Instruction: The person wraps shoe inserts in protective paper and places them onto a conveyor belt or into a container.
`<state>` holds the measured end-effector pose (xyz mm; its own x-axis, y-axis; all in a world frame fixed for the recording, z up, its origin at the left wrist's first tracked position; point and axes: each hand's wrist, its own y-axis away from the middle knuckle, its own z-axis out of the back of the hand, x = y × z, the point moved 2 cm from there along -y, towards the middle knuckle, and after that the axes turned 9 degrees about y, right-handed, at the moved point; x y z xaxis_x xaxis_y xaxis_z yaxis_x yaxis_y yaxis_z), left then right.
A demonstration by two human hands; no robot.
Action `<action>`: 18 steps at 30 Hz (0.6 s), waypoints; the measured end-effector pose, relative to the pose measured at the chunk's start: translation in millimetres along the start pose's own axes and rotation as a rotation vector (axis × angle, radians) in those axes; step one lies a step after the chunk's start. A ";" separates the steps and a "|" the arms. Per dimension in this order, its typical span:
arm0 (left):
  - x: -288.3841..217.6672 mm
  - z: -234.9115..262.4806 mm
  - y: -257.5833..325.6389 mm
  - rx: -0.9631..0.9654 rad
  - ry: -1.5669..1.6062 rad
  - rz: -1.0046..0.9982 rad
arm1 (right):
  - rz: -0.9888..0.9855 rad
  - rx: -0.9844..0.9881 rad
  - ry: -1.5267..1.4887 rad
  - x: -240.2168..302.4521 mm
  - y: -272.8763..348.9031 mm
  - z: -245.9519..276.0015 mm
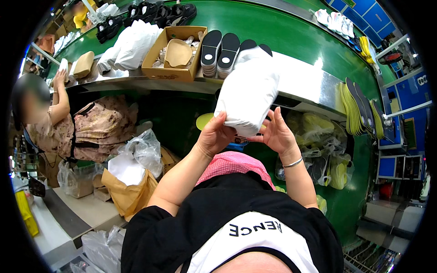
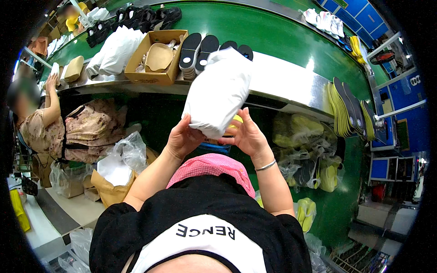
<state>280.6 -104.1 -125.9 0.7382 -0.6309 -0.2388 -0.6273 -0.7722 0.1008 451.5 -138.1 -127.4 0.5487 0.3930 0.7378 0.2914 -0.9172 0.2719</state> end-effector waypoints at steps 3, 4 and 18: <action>1.0 7.1 -1.6 -0.021 -0.163 -0.070 | -0.051 0.135 -0.091 -10.4 4.7 -7.1; 4.5 7.1 -0.3 0.013 -0.168 -0.009 | 0.004 0.117 -0.120 -11.8 2.5 -12.6; 23.1 36.2 3.5 0.119 0.016 0.204 | 0.284 -0.025 0.058 -9.8 15.1 -20.8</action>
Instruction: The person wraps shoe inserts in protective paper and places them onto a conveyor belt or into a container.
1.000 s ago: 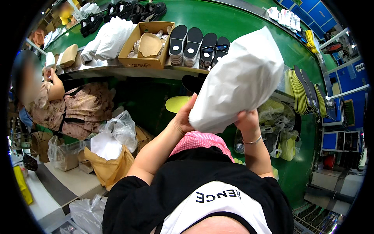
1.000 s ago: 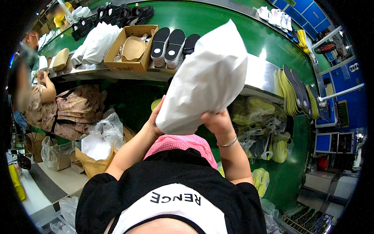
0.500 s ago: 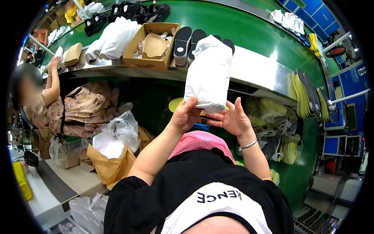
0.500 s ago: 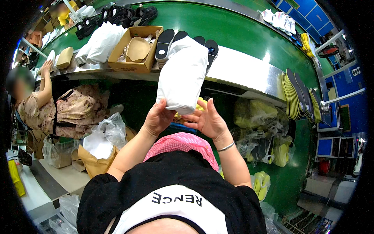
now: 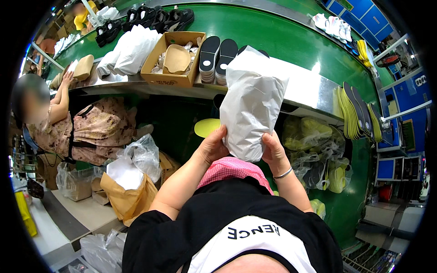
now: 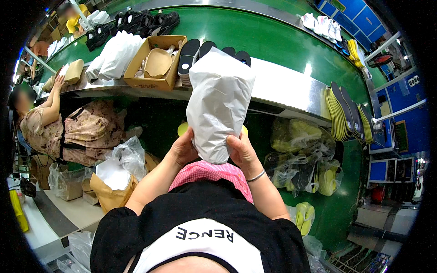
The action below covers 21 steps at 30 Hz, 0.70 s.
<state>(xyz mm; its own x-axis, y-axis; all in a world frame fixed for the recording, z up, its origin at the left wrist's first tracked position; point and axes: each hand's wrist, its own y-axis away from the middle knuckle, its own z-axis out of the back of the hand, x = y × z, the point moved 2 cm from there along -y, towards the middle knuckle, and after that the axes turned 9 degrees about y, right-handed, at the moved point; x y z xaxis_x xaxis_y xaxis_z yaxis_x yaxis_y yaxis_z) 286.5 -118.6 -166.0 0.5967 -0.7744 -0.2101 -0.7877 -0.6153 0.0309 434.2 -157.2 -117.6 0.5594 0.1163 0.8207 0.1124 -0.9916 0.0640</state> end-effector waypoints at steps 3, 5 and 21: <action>0.8 -6.9 2.3 -0.084 0.248 0.096 | -0.017 0.030 0.035 -6.2 5.4 7.9; 3.3 -0.7 -3.7 -0.105 0.110 0.111 | -0.005 0.049 -0.038 -9.5 9.3 10.7; -6.1 -6.1 -1.0 -0.037 -0.074 0.156 | -0.126 0.049 -0.164 -9.6 10.7 14.5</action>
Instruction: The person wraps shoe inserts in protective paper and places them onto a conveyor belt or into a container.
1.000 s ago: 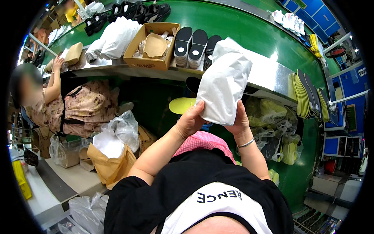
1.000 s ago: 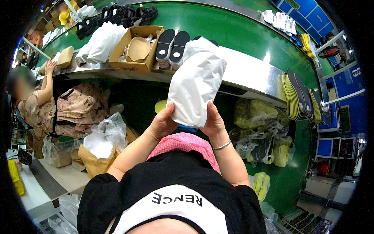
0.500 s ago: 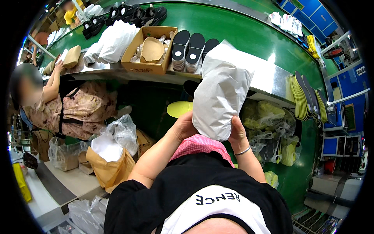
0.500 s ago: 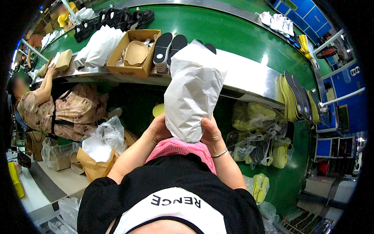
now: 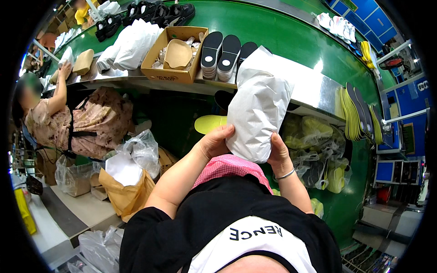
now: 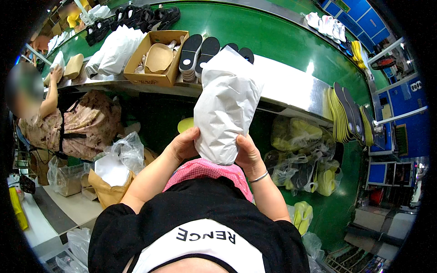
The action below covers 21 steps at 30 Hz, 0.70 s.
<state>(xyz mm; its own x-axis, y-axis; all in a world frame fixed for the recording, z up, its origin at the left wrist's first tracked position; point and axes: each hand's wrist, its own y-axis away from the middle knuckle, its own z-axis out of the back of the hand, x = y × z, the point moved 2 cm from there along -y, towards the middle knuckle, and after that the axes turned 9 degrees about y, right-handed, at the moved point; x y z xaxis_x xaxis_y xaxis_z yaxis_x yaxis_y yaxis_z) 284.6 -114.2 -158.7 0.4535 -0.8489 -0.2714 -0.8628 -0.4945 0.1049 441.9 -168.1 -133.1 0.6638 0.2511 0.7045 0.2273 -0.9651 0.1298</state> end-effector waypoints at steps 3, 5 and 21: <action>3.7 -10.1 1.1 0.043 0.063 0.033 | -0.038 0.011 -0.074 -3.0 5.8 -4.0; 2.6 -13.7 0.6 -0.006 0.048 0.003 | -0.069 -0.016 -0.106 -8.1 9.0 1.7; 1.4 -25.6 1.6 -0.086 -0.801 0.403 | 0.040 -0.470 0.492 113.5 9.6 94.2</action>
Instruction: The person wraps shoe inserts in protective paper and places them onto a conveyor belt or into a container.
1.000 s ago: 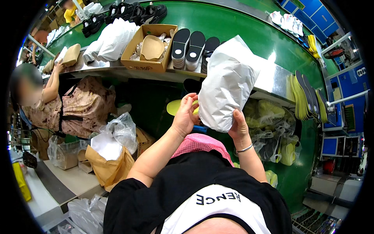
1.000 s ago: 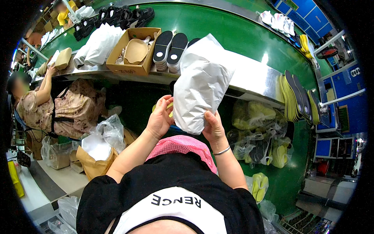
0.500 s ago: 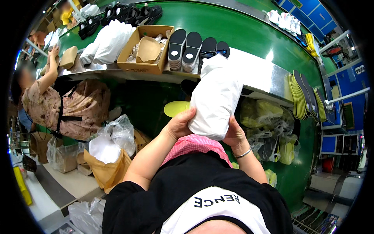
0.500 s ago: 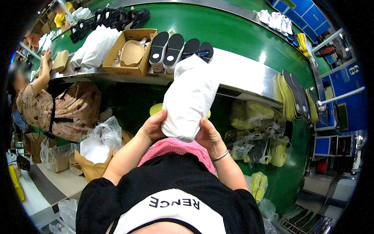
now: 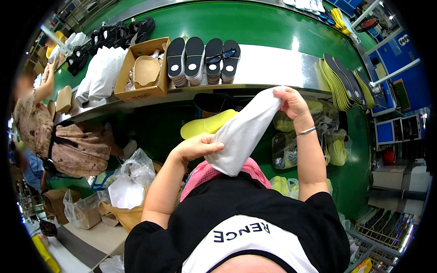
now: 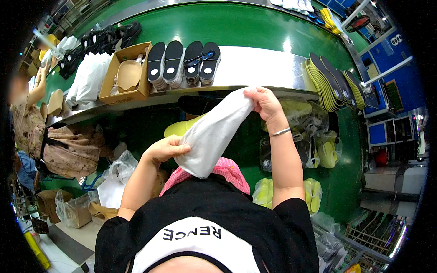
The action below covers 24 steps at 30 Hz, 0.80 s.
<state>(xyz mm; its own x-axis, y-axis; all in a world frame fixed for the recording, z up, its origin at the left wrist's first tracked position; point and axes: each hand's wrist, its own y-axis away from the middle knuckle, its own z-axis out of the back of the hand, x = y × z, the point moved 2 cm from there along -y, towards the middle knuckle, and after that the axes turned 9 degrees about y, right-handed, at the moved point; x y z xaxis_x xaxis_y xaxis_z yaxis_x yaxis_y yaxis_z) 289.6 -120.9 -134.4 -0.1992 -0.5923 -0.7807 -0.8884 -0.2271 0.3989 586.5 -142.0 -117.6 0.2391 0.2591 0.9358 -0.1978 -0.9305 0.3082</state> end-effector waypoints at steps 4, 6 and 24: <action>15.9 13.6 -10.1 0.012 -0.045 -0.033 | 0.065 -0.350 0.263 -25.5 1.8 25.5; 18.6 11.1 -2.0 -0.090 0.005 -0.095 | 0.570 -0.560 0.571 -12.0 18.7 2.3; 17.1 -0.7 -28.1 -0.141 0.278 -0.254 | 0.503 -0.411 1.242 -2.7 65.3 -40.3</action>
<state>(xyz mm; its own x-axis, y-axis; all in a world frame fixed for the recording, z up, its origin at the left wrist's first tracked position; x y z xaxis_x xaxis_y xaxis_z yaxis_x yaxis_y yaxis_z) 311.5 -125.3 -158.7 0.1564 -0.6860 -0.7106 -0.8254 -0.4859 0.2874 534.7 -193.0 -93.2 -0.8833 0.1832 0.4316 -0.3225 -0.9055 -0.2756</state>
